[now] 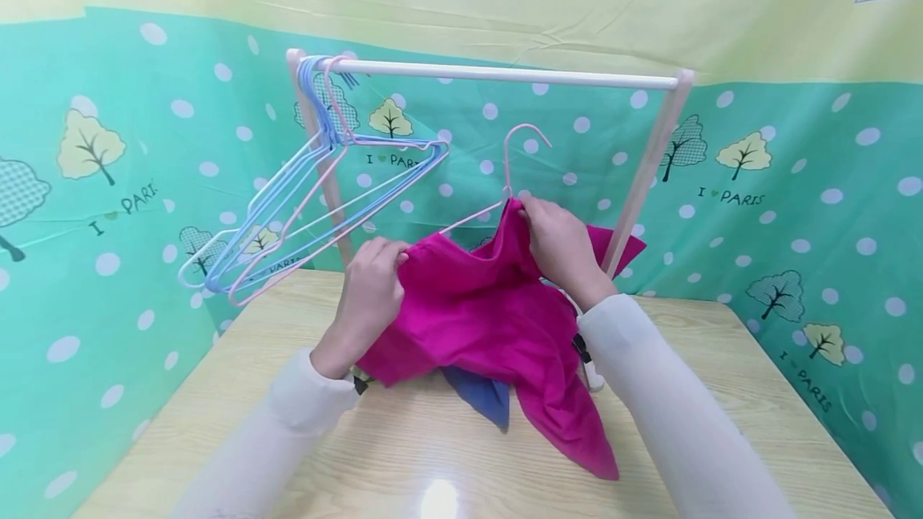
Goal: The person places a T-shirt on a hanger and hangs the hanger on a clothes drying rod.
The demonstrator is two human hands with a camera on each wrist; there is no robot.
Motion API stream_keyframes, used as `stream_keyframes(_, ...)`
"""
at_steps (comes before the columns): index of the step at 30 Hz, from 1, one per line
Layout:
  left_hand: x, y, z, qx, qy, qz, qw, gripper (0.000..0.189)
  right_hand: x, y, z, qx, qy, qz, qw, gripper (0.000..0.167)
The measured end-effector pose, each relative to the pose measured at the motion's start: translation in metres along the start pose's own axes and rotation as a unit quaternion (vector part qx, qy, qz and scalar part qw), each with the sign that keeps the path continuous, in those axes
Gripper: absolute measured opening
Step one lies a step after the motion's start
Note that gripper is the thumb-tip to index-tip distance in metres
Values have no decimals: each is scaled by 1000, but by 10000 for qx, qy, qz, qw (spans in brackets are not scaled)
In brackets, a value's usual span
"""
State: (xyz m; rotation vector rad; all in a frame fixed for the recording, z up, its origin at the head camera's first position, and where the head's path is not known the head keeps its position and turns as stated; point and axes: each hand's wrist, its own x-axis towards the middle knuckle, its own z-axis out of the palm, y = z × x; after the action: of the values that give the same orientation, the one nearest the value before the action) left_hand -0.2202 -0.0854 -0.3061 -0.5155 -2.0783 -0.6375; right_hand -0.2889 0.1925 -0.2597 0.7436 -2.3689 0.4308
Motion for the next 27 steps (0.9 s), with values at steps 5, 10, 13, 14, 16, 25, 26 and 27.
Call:
stream_keyframes(5,-2,-3,-7,24,65,-92,9999,13,-2,14,-2,-487,-459,-420,9969,70)
stream_keyframes(10,-5,-8,-11,-31,87,-207,9997,17,-5,28,-6,-738,-798,-533,9926,62)
stream_keyframes(13,-5,-10,-13,-50,6,-287,9996,13,-7,30,-5,-542,-610,-589,9949,62)
stream_keyframes(14,-5,-11,-13,-58,-29,-322,9995,12,-8,31,-4,-478,-476,-620,9958,63)
stream_keyframes(16,-5,-11,-15,-74,-87,-404,9991,9,-11,32,-3,-417,-143,-674,9968,65)
stream_keyframes(25,-4,-15,-29,-264,-132,-690,9972,9,-19,41,-7,-974,585,-1063,9878,58)
stream_keyframes(26,-4,-15,-31,-280,-131,-687,9972,10,-19,42,-8,-1002,506,-1049,9881,60)
stream_keyframes(27,-4,-15,-33,-289,-124,-676,9972,10,-19,43,-10,-1005,403,-1016,9889,61)
